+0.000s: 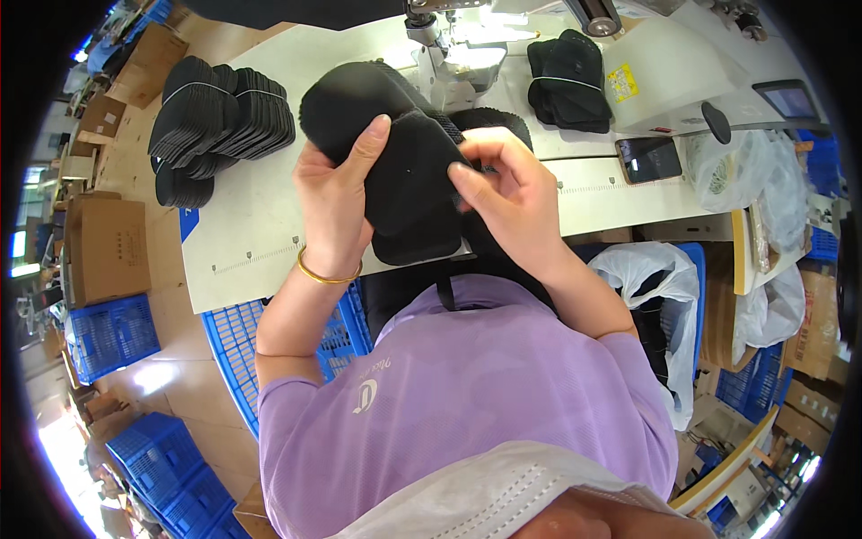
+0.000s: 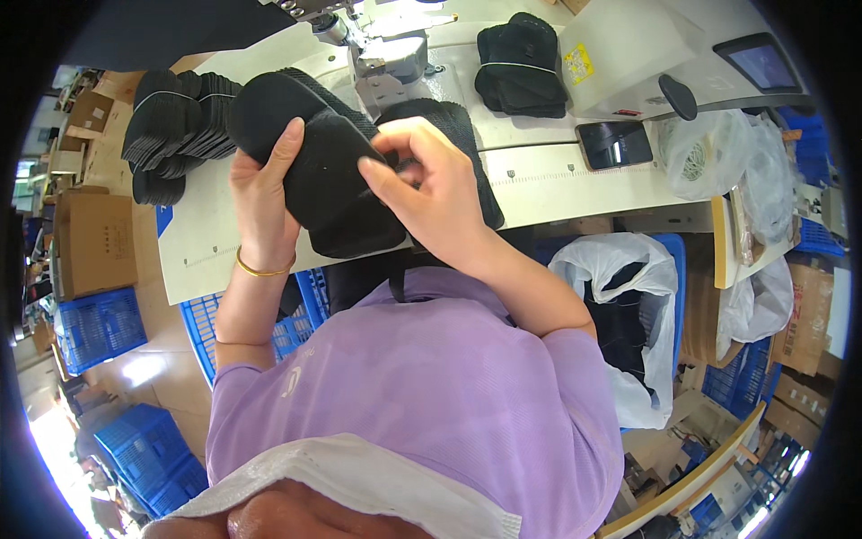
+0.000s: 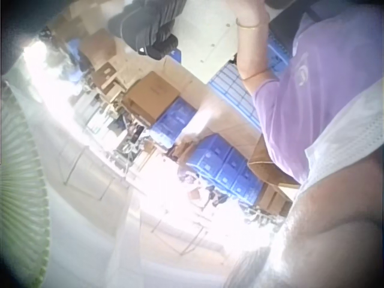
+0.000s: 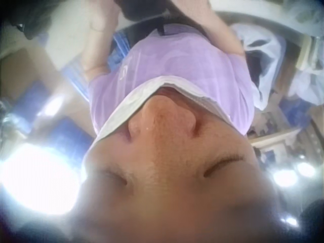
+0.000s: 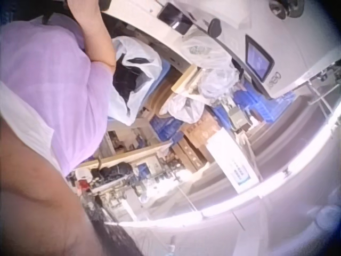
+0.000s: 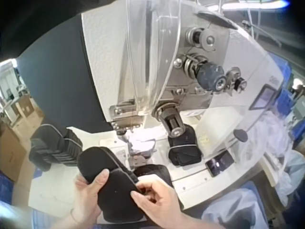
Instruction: The person sews fabric shoe pieces using a sewing machine, unloads stacks of shoe parts from a crate and a plastic bag onto the table, and sews the fabric shoe pieces using the sewing machine.
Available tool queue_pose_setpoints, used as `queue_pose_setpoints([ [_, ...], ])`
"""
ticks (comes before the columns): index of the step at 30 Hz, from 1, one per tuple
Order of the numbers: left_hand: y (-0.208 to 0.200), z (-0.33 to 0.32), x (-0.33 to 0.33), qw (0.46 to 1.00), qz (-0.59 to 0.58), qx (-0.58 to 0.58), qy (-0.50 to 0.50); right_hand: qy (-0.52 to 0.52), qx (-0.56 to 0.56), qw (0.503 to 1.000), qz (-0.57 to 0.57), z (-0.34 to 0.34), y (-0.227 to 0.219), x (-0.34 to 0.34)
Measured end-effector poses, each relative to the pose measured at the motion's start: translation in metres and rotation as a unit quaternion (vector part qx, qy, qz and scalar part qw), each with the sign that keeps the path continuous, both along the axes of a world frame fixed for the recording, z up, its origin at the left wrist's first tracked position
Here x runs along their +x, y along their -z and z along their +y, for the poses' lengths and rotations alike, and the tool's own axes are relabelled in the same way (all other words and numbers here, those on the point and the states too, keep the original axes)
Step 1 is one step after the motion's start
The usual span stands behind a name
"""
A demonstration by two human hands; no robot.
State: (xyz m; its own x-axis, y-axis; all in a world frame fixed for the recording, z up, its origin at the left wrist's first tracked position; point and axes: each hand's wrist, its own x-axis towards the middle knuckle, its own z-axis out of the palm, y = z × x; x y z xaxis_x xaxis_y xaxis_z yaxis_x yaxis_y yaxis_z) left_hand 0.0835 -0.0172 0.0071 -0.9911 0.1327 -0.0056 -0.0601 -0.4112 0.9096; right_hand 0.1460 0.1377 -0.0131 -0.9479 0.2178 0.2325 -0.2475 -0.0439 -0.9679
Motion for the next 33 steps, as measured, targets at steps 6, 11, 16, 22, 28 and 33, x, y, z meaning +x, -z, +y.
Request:
queue_pose_setpoints([
  [6, 0.009, -0.001, -0.005, 0.999, 0.027, 0.031, -0.020, -0.010, 0.055, 0.998, 0.015, 0.006, 0.006, 0.011],
  [11, 0.009, -0.003, -0.008, 0.999, 0.023, 0.033, -0.015, -0.030, 0.016, 0.999, 0.002, 0.009, 0.006, 0.011],
  [16, 0.007, 0.000, -0.016, 0.999, 0.032, 0.009, -0.017, -0.023, -0.035, 0.997, -0.061, 0.009, 0.000, 0.007],
  [22, -0.001, 0.006, -0.034, 0.997, 0.062, -0.035, 0.008, -0.079, -0.036, 0.989, -0.119, 0.023, -0.017, -0.004],
  [28, -0.016, 0.014, -0.089, 0.982, 0.110, -0.144, 0.061, -0.114, -0.070, 0.986, -0.103, 0.027, -0.022, -0.030],
  [33, -0.025, 0.024, -0.114, 0.961, 0.207, -0.160, 0.086, -0.112, -0.085, 0.987, -0.074, 0.030, -0.026, -0.045],
])
